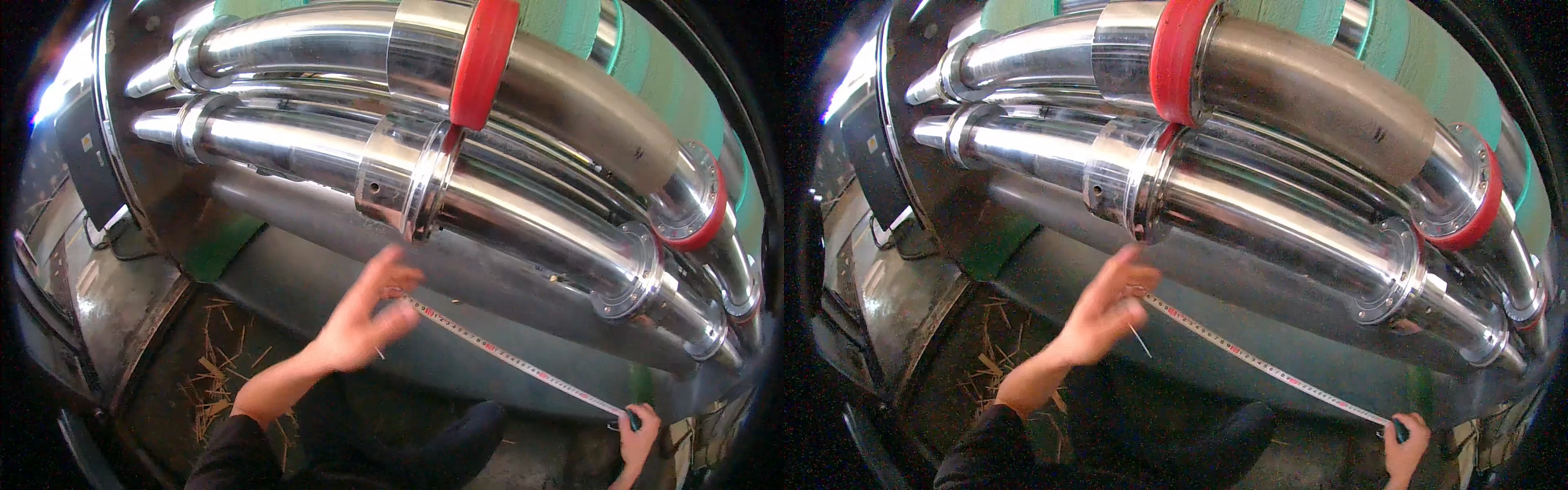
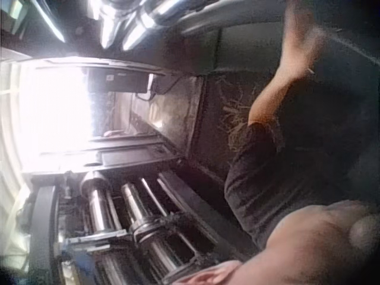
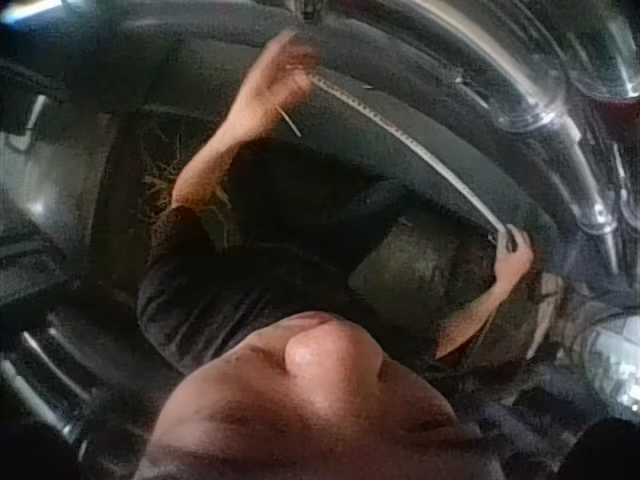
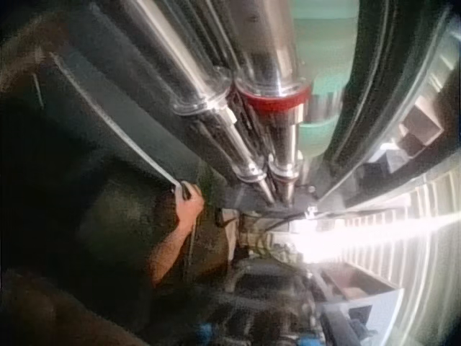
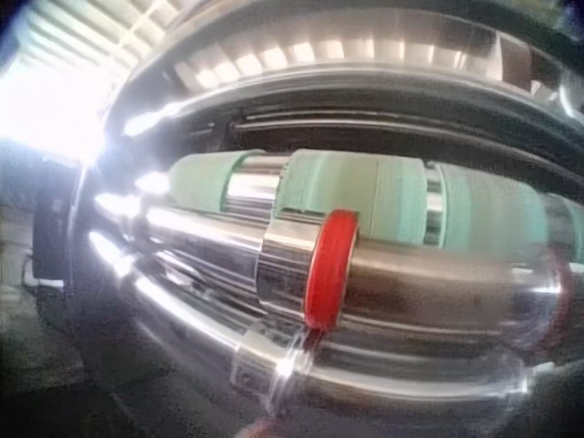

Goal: The person measures the length of several shiny metal pipes using a tape measure. They then use a small tool to adjust or tighten a component on the pipes.

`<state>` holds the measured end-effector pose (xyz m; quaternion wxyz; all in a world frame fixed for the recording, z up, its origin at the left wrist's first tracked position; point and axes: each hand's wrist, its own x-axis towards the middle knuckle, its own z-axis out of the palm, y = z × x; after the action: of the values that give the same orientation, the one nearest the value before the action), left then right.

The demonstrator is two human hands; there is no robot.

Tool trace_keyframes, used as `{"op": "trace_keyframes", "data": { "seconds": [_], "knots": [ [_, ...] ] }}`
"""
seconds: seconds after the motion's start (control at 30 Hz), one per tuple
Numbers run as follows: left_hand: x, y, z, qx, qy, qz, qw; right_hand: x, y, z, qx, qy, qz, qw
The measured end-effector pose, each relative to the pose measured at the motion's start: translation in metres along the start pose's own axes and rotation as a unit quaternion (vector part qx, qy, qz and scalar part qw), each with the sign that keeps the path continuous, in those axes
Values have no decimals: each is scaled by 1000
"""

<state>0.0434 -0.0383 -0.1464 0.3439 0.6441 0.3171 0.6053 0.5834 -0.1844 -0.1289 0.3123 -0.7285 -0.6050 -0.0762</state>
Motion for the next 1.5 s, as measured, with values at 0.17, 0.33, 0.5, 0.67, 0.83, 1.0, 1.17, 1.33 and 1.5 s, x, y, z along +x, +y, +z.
{"op": "trace_keyframes", "data": {
  "seconds": [0.17, 0.33, 0.5, 0.67, 0.83, 1.0, 1.17, 1.33, 1.5],
  "knots": [
    [15, 46, -1, 438, -49, 234, 867, 25, 28, -33, 10, 3, -49, 999],
    [72, 90, -30, 470, 85, 380, 792, 90, -12, -68, 15, 85, -155, 984],
    [120, 92, -38, 414, 111, 402, 809, 154, -22, -57, 27, 189, -227, 955],
    [121, 91, -48, 434, 121, 389, 804, 170, -33, -47, -6, 196, -243, 950],
    [116, 93, -52, 433, 93, 370, 817, 172, -23, -41, -27, 248, -247, 936],
    [120, 90, -51, 414, 100, 383, 820, 173, -20, -40, -41, 245, -248, 937],
    [122, 88, -50, 406, 108, 398, 816, 173, -17, -40, -35, 239, -248, 938],
    [123, 88, -48, 397, 113, 401, 818, 175, -10, -37, -30, 255, -255, 932],
    [122, 87, -47, 402, 118, 398, 816, 174, -11, -37, -30, 255, -252, 933]
  ]
}}
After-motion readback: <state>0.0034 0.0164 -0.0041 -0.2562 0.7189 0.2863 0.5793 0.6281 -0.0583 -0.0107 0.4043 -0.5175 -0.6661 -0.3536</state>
